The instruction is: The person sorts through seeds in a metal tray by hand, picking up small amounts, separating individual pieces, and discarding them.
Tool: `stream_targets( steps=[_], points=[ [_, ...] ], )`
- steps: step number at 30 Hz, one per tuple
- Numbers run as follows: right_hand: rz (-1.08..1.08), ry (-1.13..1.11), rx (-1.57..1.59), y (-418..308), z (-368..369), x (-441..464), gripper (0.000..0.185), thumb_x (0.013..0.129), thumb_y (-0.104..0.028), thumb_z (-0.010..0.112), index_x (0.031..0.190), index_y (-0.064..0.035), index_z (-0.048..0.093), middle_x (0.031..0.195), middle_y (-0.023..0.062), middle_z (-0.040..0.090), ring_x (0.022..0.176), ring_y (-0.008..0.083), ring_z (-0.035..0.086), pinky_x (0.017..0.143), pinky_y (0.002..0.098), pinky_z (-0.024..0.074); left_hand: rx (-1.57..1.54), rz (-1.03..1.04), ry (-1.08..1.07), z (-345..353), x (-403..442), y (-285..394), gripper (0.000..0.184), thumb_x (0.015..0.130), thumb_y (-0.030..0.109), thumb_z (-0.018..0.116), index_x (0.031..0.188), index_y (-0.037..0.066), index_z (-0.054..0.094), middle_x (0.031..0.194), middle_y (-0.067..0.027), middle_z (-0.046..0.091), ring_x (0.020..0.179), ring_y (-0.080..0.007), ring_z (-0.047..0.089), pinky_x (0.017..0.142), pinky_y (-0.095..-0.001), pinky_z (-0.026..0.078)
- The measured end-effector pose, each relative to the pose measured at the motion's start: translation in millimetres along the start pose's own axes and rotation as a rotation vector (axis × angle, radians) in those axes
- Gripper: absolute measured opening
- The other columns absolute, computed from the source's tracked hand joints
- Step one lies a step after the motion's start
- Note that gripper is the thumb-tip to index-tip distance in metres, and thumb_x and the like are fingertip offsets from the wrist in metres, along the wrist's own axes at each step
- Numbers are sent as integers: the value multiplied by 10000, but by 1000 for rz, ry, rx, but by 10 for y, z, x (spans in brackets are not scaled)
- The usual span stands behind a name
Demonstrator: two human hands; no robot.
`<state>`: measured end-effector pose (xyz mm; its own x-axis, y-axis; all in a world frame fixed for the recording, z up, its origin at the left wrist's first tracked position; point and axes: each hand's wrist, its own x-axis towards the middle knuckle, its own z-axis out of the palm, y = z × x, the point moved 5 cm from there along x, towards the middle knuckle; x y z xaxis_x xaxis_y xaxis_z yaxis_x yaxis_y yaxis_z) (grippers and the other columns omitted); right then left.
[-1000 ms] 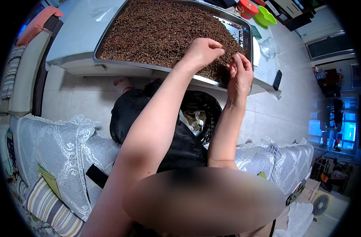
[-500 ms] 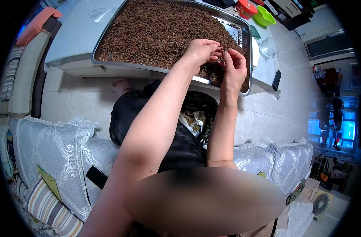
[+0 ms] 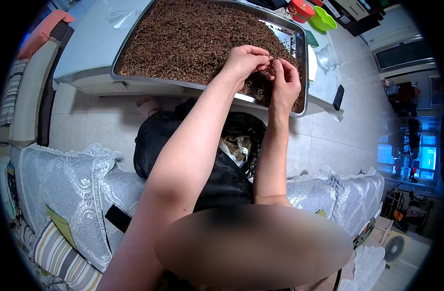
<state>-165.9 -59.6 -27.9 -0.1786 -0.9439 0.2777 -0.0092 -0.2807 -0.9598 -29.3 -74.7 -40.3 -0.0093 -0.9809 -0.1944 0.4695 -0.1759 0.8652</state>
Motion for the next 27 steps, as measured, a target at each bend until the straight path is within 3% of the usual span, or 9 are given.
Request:
stream_targets(
  steps=[7,13,14,16,20,21,27],
  points=[
    [130,-27,113,61,-16,21,245,914,-145,710,1107,-1,664,945,41,677,809,79,609,652,208,481,64,14,-37,42,-36,24,360,887,53,680,1237,10,608,987,-67,680,825,-127,660,765,-233,562],
    [34,-54,-72,37,-35,26,199,904,-134,706,1063,-15,693,902,35,664,757,95,595,645,234,501,67,-5,-48,56,-23,46,388,904,68,667,1281,14,594,1010,-68,678,831,-115,656,766,-229,560],
    [-104,-22,-208,-30,-52,20,187,902,-125,701,1059,-23,698,895,42,650,753,107,595,643,242,501,67,1,-64,65,-8,44,384,908,73,665,1281,13,595,1015,-71,679,832,-114,657,765,-229,561],
    [-381,41,-475,-198,-22,-27,168,899,-108,693,1050,-39,710,881,56,623,745,133,596,639,259,502,32,14,-112,131,-30,60,351,916,93,668,1251,5,612,1013,-76,684,827,-113,660,752,-223,562],
    [-485,60,-536,-271,34,-78,133,888,-100,691,1010,-67,729,864,85,601,739,177,592,638,305,490,84,55,-60,118,3,56,294,916,135,691,1171,-7,654,993,-85,694,823,-112,666,725,-214,564],
    [-485,55,-548,-282,43,-84,120,886,-100,692,994,-60,726,861,87,602,743,184,594,641,309,488,81,79,-21,89,9,71,237,898,137,717,1072,-20,684,932,-87,703,773,-116,671,694,-209,565],
    [-467,71,-553,-311,40,-83,93,884,-103,690,912,-15,697,848,99,611,750,222,599,660,337,485,153,112,-34,66,23,129,202,869,138,752,947,-37,687,822,-93,702,686,-120,675,627,-215,572]
  ],
)
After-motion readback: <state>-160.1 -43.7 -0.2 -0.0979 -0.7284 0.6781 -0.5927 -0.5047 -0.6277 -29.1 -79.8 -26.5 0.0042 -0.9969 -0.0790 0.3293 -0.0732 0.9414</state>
